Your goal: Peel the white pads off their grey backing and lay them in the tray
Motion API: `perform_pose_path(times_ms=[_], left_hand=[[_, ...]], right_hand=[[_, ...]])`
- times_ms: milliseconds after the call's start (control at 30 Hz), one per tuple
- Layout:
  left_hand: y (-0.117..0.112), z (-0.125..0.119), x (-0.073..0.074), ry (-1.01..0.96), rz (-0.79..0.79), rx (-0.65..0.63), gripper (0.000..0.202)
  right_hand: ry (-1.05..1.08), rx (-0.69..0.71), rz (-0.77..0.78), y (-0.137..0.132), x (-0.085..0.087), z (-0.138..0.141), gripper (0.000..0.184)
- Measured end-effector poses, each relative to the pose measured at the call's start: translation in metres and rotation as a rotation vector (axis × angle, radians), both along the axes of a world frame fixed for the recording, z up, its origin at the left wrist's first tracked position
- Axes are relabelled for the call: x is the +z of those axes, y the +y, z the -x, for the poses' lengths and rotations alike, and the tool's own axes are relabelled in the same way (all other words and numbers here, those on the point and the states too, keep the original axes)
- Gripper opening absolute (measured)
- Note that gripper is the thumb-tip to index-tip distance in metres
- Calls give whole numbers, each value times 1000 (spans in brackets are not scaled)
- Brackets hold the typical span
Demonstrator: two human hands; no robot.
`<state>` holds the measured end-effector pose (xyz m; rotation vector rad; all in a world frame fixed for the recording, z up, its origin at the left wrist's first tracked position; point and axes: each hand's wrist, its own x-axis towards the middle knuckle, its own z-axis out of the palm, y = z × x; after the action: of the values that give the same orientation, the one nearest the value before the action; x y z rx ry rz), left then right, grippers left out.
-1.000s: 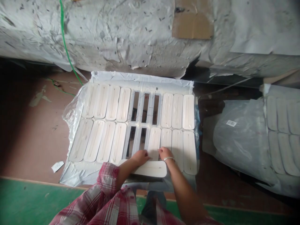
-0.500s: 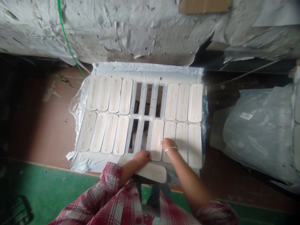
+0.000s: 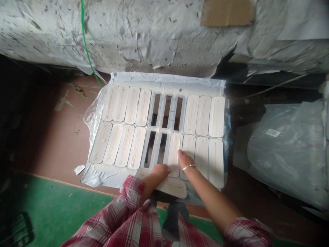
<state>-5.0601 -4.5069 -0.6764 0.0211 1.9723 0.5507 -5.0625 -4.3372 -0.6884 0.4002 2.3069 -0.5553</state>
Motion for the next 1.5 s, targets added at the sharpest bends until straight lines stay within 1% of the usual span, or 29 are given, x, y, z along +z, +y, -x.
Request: perform_pose_path(times_ms=[67, 100, 167, 200, 233, 267, 300, 333, 367, 400, 433, 467, 500, 567, 600, 633, 700, 767, 833, 933, 1000, 1100, 1200, 1267, 1367, 1500], left_hand=[[-20, 3, 7, 14, -10, 105, 46], [-32, 4, 11, 21, -9, 163, 49], [-53, 6, 19, 37, 6, 280, 59], [-61, 7, 24, 42, 1, 377, 64], [-67, 7, 28, 47, -14, 505, 68], [-71, 7, 32, 55, -38, 649, 71], [-72, 7, 35, 76, -63, 791, 71], [-71, 7, 38, 111, -88, 913, 70], [-69, 7, 40, 153, -124, 987, 67], [-67, 8, 41, 197, -172, 1004, 64], [-64, 8, 41, 231, -235, 996, 60], [-61, 9, 41, 250, -304, 969, 55], [-59, 11, 41, 255, -361, 932, 52], [-56, 15, 41, 248, -401, 843, 47], [-54, 18, 41, 246, -387, 794, 45], [-53, 23, 41, 244, -370, 736, 44], [-48, 36, 39, 253, -331, 610, 42], [-39, 54, 34, 280, -286, 512, 40], [-27, 74, 24, 319, -247, 462, 37], [-10, 96, 4, 366, -208, 414, 34], [-7, 99, -8, 389, -176, 357, 32], [-15, 91, -17, 406, -127, 274, 26], [-30, 81, -18, 384, -79, 203, 23], [-37, 79, -17, 356, -51, 163, 25], [-39, 84, -19, 335, -19, 111, 25], [-35, 91, -21, 330, 34, 45, 24]], right_hand=[[17, -39, 59, 8, 4, -9, 21], [19, -84, 91, 12, 8, -15, 22], [36, -274, 203, 15, 19, -31, 32], [52, -395, 293, 12, 27, -39, 39], [67, -514, 411, 5, 36, -47, 46], [77, -600, 549, -5, 45, -53, 51], [72, -638, 696, -17, 53, -57, 55], [55, -627, 840, -31, 61, -60, 59], [43, -595, 958, -46, 66, -60, 62], [44, -557, 1024, -60, 70, -58, 64], [64, -521, 1027, -73, 71, -56, 64], [98, -487, 968, -83, 71, -52, 60], [136, -457, 871, -90, 69, -49, 52], [188, -421, 676, -97, 61, -45, 38], [195, -421, 624, -97, 57, -43, 35], [190, -441, 611, -96, 52, -42, 35], [159, -526, 664, -91, 43, -38, 35], [124, -608, 713, -84, 35, -29, 36], [102, -644, 705, -76, 25, -14, 34], [71, -635, 637, -65, 9, 8, 29], [30, -602, 593, -59, 0, 14, 25], [-28, -499, 495, -55, -8, 12, 24], [-49, -362, 367, -56, -10, 10, 27], [-54, -282, 287, -57, -8, 12, 29], [-55, -203, 200, -56, -6, 17, 29], [-76, -140, 139, -54, -3, 23, 30]])
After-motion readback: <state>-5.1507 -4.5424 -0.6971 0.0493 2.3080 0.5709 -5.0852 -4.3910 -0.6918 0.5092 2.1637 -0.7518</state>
